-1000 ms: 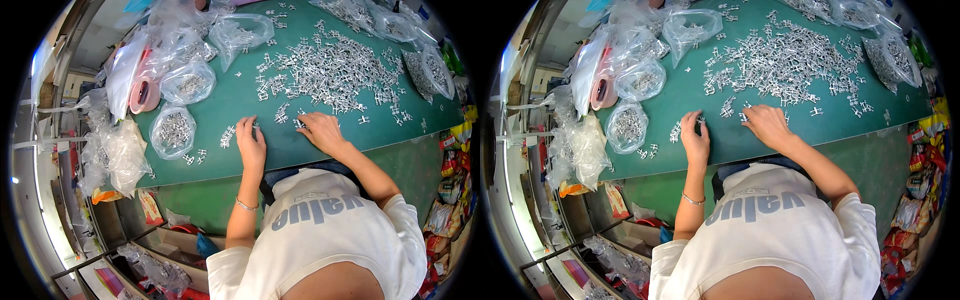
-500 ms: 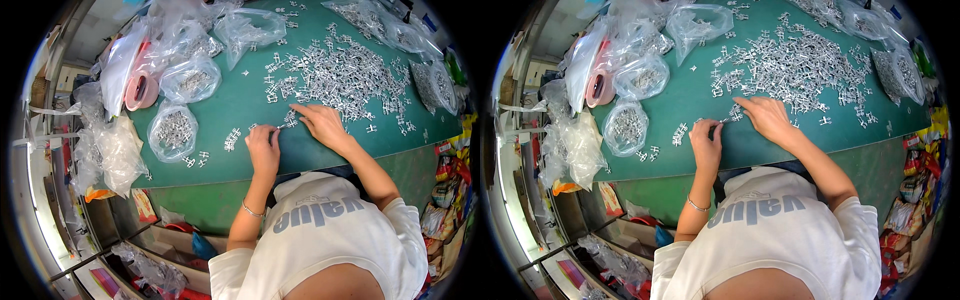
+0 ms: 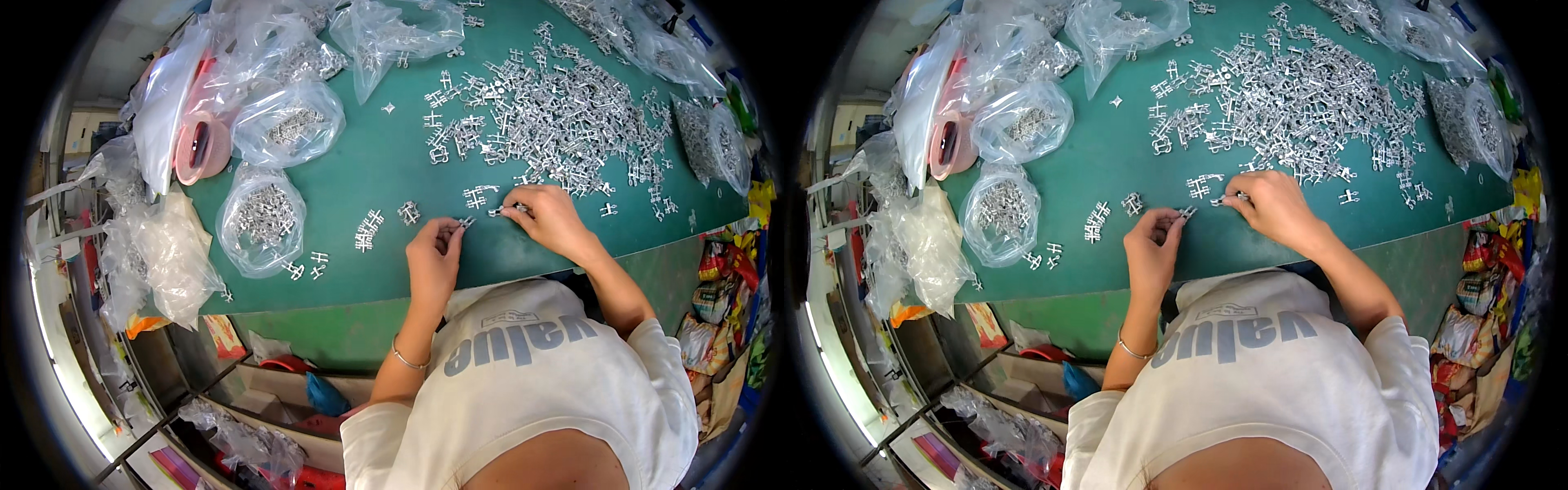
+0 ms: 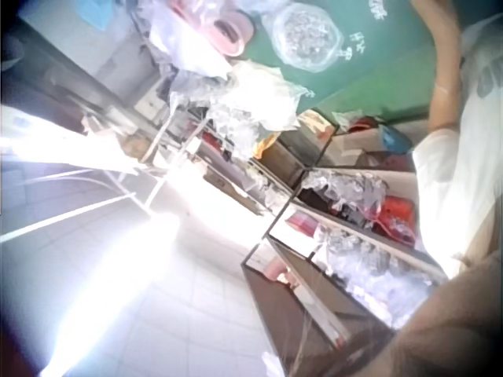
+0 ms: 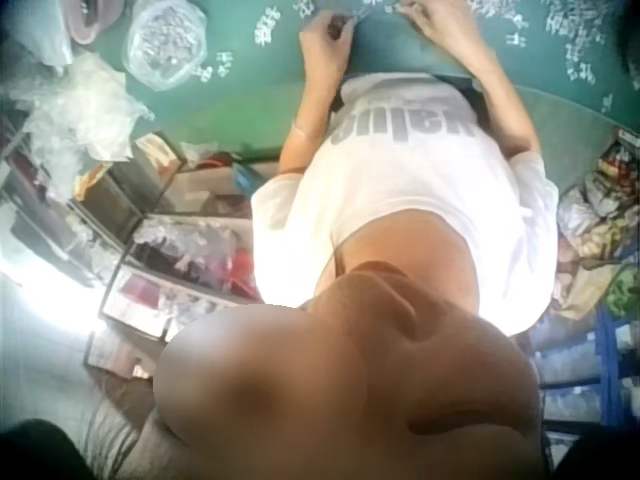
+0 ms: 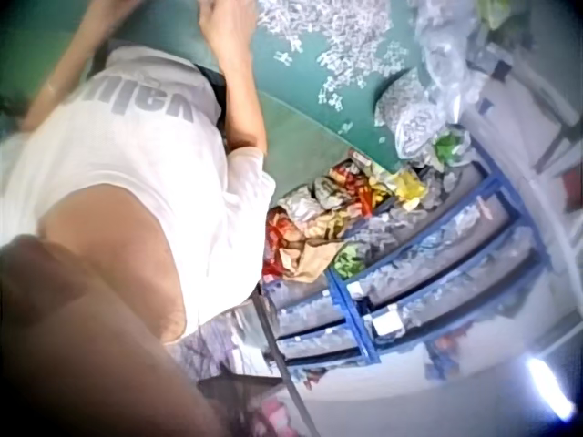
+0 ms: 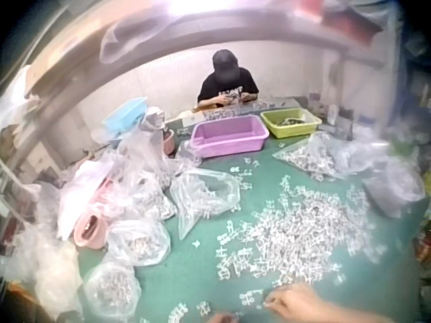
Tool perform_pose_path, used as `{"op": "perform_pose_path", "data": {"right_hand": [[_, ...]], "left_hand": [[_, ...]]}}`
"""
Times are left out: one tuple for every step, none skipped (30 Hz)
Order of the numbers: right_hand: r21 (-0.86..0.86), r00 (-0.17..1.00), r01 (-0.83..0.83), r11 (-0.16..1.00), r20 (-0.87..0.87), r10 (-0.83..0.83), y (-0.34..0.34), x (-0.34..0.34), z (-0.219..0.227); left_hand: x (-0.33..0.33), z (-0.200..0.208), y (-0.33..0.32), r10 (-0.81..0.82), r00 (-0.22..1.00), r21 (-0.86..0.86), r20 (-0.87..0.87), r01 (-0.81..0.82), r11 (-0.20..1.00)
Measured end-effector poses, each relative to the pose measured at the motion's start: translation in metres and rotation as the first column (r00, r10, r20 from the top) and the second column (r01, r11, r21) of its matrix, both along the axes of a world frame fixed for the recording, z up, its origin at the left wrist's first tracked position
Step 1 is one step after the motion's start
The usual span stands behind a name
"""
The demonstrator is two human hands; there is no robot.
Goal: The person sorts small H-shaped metal components by hand on a green workbench, picking up the items from a pile and placing them into a plastic bag.
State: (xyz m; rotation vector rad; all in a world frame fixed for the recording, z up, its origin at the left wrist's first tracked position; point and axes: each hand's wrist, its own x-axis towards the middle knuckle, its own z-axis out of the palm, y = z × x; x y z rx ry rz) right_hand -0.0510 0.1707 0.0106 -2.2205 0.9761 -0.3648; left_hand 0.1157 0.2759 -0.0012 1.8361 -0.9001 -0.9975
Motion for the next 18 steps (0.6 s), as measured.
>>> {"op": "perform_pose_path", "data": {"right_hand": [[0.116,0.999,0.03,0.993,0.036,-0.034,0.001,0.003,0.007],[0.232,0.995,0.055,0.971,0.067,-0.072,0.003,0.006,0.01],[0.215,0.991,0.023,0.976,0.126,-0.051,0.005,0.008,0.01],[0.193,0.982,-0.008,0.981,0.187,-0.029,0.007,0.011,0.008],[0.169,0.969,-0.038,0.985,0.246,-0.005,0.009,0.013,0.007],[0.148,0.969,-0.035,0.988,0.249,-0.003,0.011,0.014,0.006],[0.129,0.968,-0.032,0.991,0.251,-0.001,0.015,0.016,0.005],[0.109,0.967,-0.03,0.994,0.254,0.001,0.017,0.017,0.003],[-0.057,0.962,-0.048,0.997,0.264,0.062,0.019,0.017,-0.005],[-0.144,0.962,-0.084,0.986,0.248,0.118,0.021,0.018,-0.006],[-0.23,0.958,-0.119,0.966,0.227,0.172,0.023,0.019,-0.005],[-0.314,0.953,-0.153,0.937,0.204,0.224,0.025,0.02,-0.005],[-0.388,0.948,-0.177,0.904,0.181,0.263,0.025,0.02,-0.005],[-0.396,0.943,-0.182,0.9,0.188,0.273,0.026,0.02,-0.007],[-0.403,0.939,-0.186,0.896,0.196,0.283,0.027,0.02,-0.009],[-0.41,0.937,-0.189,0.892,0.197,0.288,0.028,0.02,-0.01],[-0.382,0.936,-0.156,0.911,0.239,0.26,0.029,0.022,-0.011],[-0.352,0.932,-0.123,0.928,0.279,0.23,0.029,0.024,-0.012]], "left_hand": [[0.001,-0.001,0.001,0.024,0.988,-0.05,-0.155,-0.032,0.998],[0.001,-0.002,0.003,0.039,0.951,-0.096,-0.307,-0.072,0.993],[0.001,-0.004,0.005,0.045,0.891,-0.135,-0.453,-0.118,0.984],[0.002,-0.006,0.006,0.033,0.882,-0.142,-0.471,-0.113,0.983],[0.001,-0.008,0.008,0.022,0.872,-0.15,-0.488,-0.108,0.983],[0.001,-0.01,0.01,0.009,0.863,-0.157,-0.506,-0.103,0.982],[0.002,-0.014,0.012,-0.007,0.872,-0.127,-0.489,-0.063,0.99],[0.003,-0.017,0.014,-0.024,0.88,-0.095,-0.474,-0.024,0.995],[0.004,-0.019,0.015,-0.041,0.887,-0.062,-0.459,0.014,0.998],[0.005,-0.017,0.017,-0.033,0.814,-0.072,-0.579,-0.01,0.997],[0.005,-0.015,0.017,-0.028,0.725,-0.079,-0.688,-0.037,0.996],[0.004,-0.013,0.018,-0.026,0.621,-0.085,-0.783,-0.065,0.994],[0.004,-0.01,0.019,-0.015,0.537,-0.089,-0.844,-0.113,0.99],[0.006,-0.009,0.02,-0.022,0.545,-0.084,-0.838,-0.09,0.992],[0.009,-0.008,0.021,-0.028,0.553,-0.078,-0.833,-0.066,0.995],[0.01,-0.008,0.021,-0.039,0.553,-0.072,-0.832,-0.038,0.997],[0.012,-0.008,0.022,-0.035,0.544,-0.075,-0.838,-0.052,0.996],[0.015,-0.007,0.024,-0.031,0.534,-0.077,-0.845,-0.064,0.995]]}}
